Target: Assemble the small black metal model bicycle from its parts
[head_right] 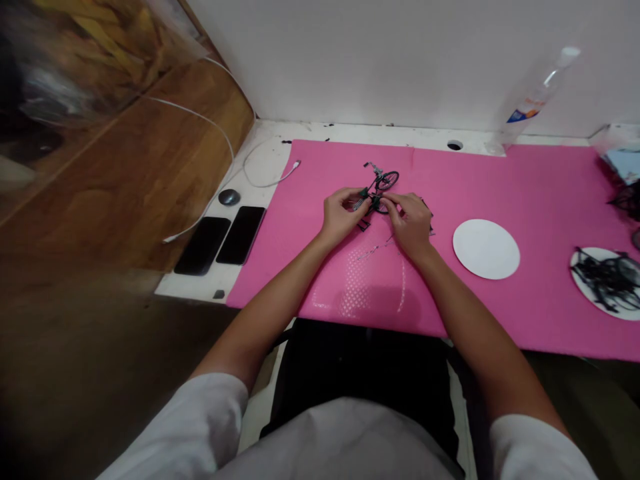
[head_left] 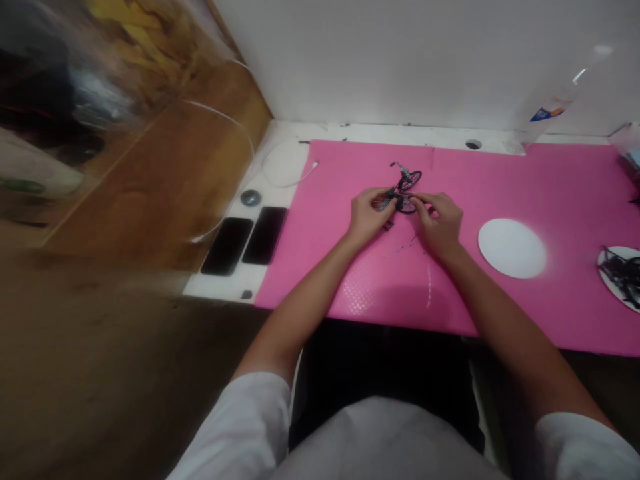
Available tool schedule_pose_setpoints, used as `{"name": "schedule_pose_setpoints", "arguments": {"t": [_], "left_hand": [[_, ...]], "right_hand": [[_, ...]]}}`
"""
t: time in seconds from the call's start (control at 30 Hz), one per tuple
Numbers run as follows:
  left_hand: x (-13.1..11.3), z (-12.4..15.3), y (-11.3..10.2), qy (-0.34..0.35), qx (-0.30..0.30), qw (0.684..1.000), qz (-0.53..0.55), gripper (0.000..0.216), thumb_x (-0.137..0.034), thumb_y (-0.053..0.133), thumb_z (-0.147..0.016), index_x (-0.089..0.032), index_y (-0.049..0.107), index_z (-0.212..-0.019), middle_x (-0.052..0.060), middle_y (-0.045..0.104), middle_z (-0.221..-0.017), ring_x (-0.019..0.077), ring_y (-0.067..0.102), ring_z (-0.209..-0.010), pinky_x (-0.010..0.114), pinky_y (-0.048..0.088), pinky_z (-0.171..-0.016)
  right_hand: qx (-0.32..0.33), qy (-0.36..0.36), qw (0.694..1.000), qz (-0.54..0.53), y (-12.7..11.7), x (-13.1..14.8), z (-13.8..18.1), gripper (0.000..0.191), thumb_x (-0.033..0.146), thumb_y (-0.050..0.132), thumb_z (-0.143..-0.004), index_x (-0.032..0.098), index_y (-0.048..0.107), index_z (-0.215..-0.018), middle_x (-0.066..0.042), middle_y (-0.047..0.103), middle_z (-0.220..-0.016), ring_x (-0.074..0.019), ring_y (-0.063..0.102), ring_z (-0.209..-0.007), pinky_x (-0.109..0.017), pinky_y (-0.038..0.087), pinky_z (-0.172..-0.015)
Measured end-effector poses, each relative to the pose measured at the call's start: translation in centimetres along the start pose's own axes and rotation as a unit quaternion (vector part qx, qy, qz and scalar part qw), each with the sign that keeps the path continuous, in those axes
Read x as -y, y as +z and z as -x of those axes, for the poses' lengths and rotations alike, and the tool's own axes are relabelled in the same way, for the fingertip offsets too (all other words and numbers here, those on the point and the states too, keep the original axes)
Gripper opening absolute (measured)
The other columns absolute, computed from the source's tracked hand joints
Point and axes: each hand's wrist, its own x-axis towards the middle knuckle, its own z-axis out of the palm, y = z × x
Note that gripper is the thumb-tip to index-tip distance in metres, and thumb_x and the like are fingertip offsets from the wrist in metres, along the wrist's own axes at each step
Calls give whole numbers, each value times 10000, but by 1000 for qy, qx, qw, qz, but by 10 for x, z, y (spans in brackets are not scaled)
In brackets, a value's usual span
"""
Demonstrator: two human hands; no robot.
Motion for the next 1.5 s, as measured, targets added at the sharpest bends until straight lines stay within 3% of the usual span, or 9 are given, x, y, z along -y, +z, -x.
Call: {"name": "schedule_pose_setpoints", "arguments": {"t": [1.1, 1.33, 1.5], "left_hand": [[2, -1, 1, 8, -10, 1000, 22, 256, -198, 872, -945, -192, 886, -1201, 101, 899, -1144, 180, 863, -962, 328, 706, -954], [1, -1, 0, 4, -7, 1000, 16, 240, -209, 879, -939, -199, 892, -1178, 96, 900, -1099, 185, 859, -942, 318, 705, -902], [2, 0, -1, 24, 0, 1000, 20, 248, -188, 866, -937, -195, 889, -1183, 97, 892, -1108, 177, 851, -936, 315, 701, -906]], "right_hand": [[9, -25, 1000, -16, 2, -6, 1, 341, 552, 703, -1121, 290, 921, -1111, -74, 910, -1046, -274, 829, -926, -472, 660, -916], [40, -2, 999, 5, 2, -10, 1, 481, 663, 628, -1133, 284, 924, -1149, -91, 912, -1049, -277, 830, -891, -470, 639, -908], [73, 12, 997, 11, 0, -7, 0, 566, 697, 561, -1147, 263, 899, -1014, -82, 894, -949, -254, 780, -796, -431, 590, -833]]}}
